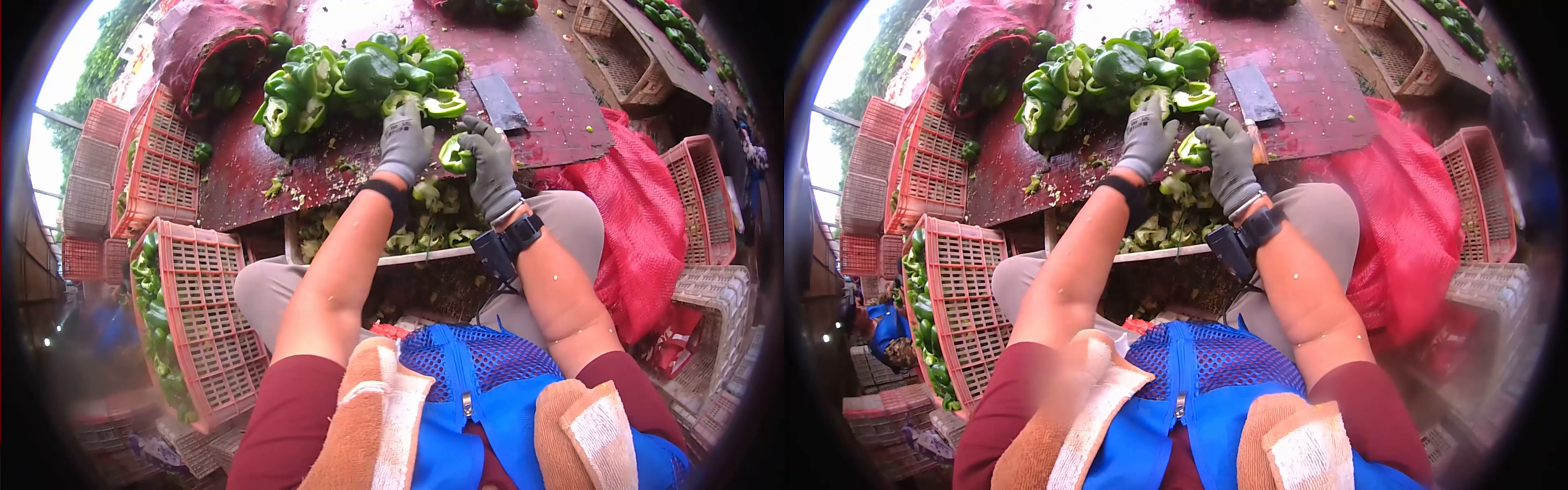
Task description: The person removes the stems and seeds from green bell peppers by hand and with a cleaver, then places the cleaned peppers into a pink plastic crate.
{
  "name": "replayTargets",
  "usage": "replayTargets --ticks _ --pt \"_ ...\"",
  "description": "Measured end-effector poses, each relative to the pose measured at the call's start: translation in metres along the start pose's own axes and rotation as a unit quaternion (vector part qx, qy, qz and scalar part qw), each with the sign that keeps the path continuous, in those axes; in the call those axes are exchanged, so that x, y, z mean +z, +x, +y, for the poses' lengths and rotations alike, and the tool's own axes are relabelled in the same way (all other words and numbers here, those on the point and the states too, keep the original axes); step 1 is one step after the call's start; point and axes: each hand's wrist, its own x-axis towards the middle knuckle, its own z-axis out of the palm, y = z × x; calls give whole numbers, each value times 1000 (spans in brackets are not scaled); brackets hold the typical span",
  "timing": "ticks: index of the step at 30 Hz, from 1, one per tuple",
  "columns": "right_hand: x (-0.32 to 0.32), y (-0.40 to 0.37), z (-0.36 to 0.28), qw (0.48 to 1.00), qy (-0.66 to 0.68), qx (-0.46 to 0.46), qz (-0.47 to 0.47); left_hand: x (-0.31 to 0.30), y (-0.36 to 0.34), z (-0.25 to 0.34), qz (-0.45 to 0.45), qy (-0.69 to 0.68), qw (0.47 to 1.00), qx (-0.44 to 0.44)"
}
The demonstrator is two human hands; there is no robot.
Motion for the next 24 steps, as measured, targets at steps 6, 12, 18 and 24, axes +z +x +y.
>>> replayTargets --ticks 6,12,18,24 --pt "6 -5 5 992 -110 27 -55 -10 1 -10 -65 179 974 -124" --pt "-5 5 22 959 -266 26 -97 -16 -2 -61 -66 105 986 -110" --pt "9 -9 35 650 -704 -191 -213 -16 -30 -82 -48 -52 984 -165" --pt "30 -11 37 533 -817 -128 -178 -48 -51 -67 29 -417 884 -209"
